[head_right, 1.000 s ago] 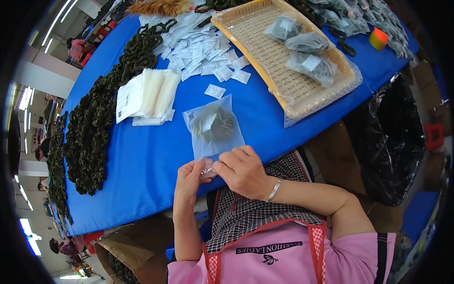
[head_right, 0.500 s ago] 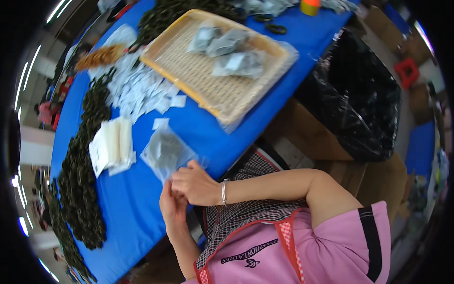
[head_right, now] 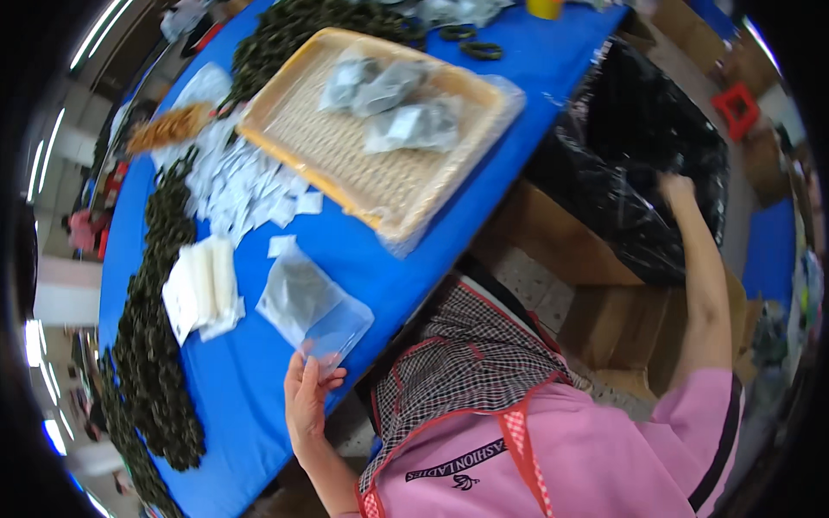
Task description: The person packs dark green fabric hair scrunchies into small clear plastic bags. They pick up a scrunchie, place it inside a bag, and then move the packaged item to a yellow tray on the table. The process is repeated continuously with multiple items.
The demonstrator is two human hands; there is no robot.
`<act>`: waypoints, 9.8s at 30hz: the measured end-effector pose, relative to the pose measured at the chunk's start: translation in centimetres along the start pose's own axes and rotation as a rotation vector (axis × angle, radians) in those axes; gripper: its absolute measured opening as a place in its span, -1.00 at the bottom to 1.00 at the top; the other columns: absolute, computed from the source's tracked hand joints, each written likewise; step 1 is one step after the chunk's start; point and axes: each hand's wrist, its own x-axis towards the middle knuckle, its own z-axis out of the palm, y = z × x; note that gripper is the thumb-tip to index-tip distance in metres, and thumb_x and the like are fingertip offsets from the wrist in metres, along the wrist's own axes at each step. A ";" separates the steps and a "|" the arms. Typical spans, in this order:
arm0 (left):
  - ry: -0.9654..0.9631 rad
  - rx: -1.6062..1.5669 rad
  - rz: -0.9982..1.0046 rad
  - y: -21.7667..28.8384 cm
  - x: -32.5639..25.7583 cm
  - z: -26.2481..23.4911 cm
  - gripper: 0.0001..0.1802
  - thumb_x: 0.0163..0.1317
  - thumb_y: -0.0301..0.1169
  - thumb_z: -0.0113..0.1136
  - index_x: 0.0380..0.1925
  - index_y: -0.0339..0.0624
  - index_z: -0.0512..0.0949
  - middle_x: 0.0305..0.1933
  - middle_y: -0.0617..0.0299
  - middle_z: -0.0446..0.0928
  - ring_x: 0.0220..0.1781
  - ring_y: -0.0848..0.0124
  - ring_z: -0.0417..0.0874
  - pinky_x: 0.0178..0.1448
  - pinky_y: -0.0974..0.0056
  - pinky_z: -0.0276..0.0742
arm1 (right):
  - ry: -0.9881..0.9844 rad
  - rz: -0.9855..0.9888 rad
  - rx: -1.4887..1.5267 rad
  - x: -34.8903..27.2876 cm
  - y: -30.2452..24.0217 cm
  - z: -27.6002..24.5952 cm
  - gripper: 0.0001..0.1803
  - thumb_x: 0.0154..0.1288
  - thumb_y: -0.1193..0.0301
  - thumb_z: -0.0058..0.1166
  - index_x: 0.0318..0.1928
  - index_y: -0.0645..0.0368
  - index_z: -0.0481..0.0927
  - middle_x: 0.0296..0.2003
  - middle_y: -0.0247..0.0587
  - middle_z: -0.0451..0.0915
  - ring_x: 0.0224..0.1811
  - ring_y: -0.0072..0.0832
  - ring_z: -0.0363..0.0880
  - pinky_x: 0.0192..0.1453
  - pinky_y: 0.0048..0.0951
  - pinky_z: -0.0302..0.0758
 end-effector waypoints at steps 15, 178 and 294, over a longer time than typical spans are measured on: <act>0.426 0.957 1.176 -3.1 2.4 -1.3 -0.80 -0.03 -0.61 0.26 -0.35 -0.16 0.59 -0.19 0.22 0.61 -0.08 0.20 0.59 -0.01 0.17 0.43 | 0.470 -1.706 0.795 -16.8 -48.3 -22.0 -0.60 0.14 0.52 -0.03 0.04 0.04 0.50 0.13 -0.17 0.42 0.23 -0.24 0.37 0.12 -0.29 0.42; 0.215 0.087 0.280 -3.5 1.4 -2.4 -0.76 0.27 -0.34 0.18 -0.29 -0.35 0.63 -0.43 0.22 0.62 -0.47 0.57 0.56 -0.36 0.48 0.50 | 0.087 -1.184 1.096 -20.7 -42.7 -25.4 -0.88 0.08 0.46 0.22 -0.38 0.23 0.60 -0.41 -0.12 0.57 -0.39 -0.23 0.58 -0.30 -0.31 0.51; 0.834 0.656 0.637 12.0 9.9 -22.2 -0.79 0.24 -0.38 0.10 -0.38 -0.35 0.56 -0.50 0.17 0.57 -0.46 0.44 0.52 -0.32 0.32 0.41 | -0.039 -1.090 1.660 -21.5 -55.6 -21.2 -0.72 0.18 0.46 0.18 -0.09 0.21 0.51 -0.17 -0.13 0.55 -0.13 -0.31 0.56 -0.05 -0.38 0.48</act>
